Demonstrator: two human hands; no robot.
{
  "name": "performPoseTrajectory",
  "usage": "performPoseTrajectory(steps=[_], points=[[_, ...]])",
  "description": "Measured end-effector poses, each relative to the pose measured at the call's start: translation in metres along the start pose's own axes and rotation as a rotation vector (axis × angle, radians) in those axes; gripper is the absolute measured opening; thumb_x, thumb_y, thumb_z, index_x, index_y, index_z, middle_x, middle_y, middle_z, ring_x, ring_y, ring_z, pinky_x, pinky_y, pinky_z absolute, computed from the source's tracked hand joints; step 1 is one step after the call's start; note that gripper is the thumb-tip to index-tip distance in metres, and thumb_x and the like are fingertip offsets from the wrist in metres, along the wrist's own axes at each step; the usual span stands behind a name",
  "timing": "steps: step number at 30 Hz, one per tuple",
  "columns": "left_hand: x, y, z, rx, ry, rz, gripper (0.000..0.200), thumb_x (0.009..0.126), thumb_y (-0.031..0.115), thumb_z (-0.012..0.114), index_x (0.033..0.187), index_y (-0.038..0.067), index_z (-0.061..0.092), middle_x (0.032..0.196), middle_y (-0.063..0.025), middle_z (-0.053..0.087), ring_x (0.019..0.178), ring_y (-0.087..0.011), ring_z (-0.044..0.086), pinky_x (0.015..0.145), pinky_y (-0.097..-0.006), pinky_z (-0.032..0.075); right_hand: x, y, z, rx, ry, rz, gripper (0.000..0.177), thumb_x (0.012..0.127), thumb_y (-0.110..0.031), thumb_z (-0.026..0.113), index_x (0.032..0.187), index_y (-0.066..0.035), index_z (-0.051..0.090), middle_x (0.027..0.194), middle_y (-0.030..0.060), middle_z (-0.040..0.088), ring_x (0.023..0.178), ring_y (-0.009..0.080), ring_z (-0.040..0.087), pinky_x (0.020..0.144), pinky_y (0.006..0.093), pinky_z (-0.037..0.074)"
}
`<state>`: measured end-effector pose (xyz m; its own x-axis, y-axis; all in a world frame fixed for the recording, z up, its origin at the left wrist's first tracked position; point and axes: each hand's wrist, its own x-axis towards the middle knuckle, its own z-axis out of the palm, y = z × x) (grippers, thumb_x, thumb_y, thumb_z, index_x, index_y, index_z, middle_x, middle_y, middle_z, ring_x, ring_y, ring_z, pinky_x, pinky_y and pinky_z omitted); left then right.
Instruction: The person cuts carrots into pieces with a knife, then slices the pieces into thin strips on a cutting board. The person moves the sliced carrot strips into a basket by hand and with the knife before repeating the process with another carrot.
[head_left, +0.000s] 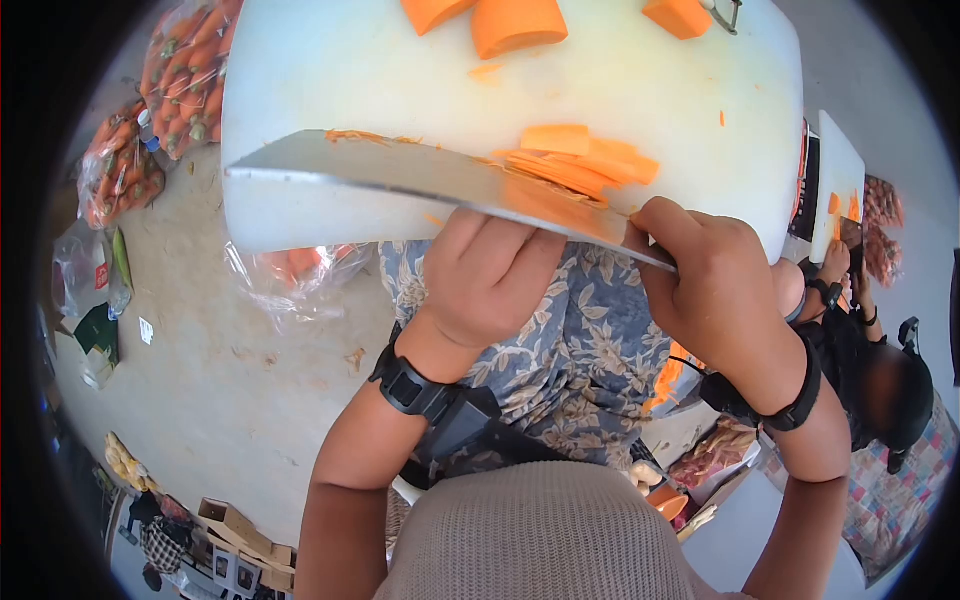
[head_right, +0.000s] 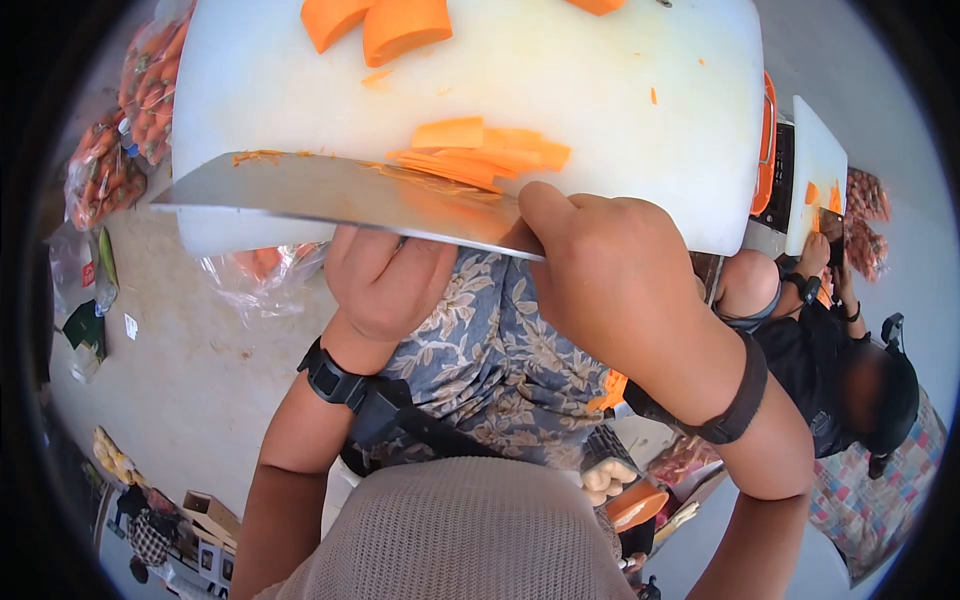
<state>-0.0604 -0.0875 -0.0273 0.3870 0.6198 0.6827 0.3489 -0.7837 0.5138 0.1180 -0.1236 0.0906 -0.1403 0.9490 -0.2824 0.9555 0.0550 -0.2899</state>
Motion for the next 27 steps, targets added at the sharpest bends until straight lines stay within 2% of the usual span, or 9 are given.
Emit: performPoseTrajectory(steps=[6, 8, 14, 27], points=[[0.003, 0.0, 0.0, 0.021, 0.021, 0.011, 0.022, 0.062, 0.001, 0.07, 0.084, 0.001, 0.071, 0.092, -0.0086, 0.067, 0.086, -0.0253, 0.064, 0.072, -0.0326, 0.055, -0.003, 0.0, -0.004, 0.087, 0.062, -0.02, 0.018, 0.076, -0.001, 0.07, 0.092, -0.004, 0.064, 0.072, 0.0159, 0.064, 0.063, 0.0343, 0.063, 0.058, 0.039, 0.048], [0.003, -0.001, -0.001, 0.018, 0.02, 0.01, 0.023, 0.061, 0.001, 0.069, 0.084, 0.001, 0.071, 0.091, -0.0082, 0.067, 0.086, -0.0249, 0.064, 0.072, -0.0322, 0.055, -0.011, -0.006, -0.013, -0.008, 0.075, -0.031, 0.016, 0.077, -0.001, 0.07, 0.092, -0.004, 0.064, 0.07, 0.015, 0.064, 0.061, 0.0329, 0.063, 0.056, 0.0377, 0.048], [0.004, -0.002, 0.0, 0.01, 0.029, 0.02, 0.023, 0.06, 0.001, 0.069, 0.083, 0.002, 0.071, 0.088, -0.0071, 0.065, 0.082, -0.0244, 0.063, 0.071, -0.0317, 0.054, -0.024, -0.009, -0.02, -0.001, 0.074, -0.007, 0.015, 0.078, -0.002, 0.07, 0.092, -0.003, 0.064, 0.068, 0.0134, 0.063, 0.059, 0.0306, 0.062, 0.053, 0.0354, 0.046], [0.003, -0.003, 0.0, -0.005, 0.045, 0.035, 0.026, 0.056, -0.001, 0.068, 0.081, 0.0, 0.07, 0.089, -0.0084, 0.065, 0.08, -0.0262, 0.062, 0.069, -0.0308, 0.054, -0.03, -0.008, -0.022, 0.03, 0.038, 0.007, 0.017, 0.075, 0.001, 0.067, 0.091, -0.003, 0.062, 0.068, 0.0115, 0.062, 0.058, 0.0294, 0.062, 0.053, 0.0369, 0.041]])
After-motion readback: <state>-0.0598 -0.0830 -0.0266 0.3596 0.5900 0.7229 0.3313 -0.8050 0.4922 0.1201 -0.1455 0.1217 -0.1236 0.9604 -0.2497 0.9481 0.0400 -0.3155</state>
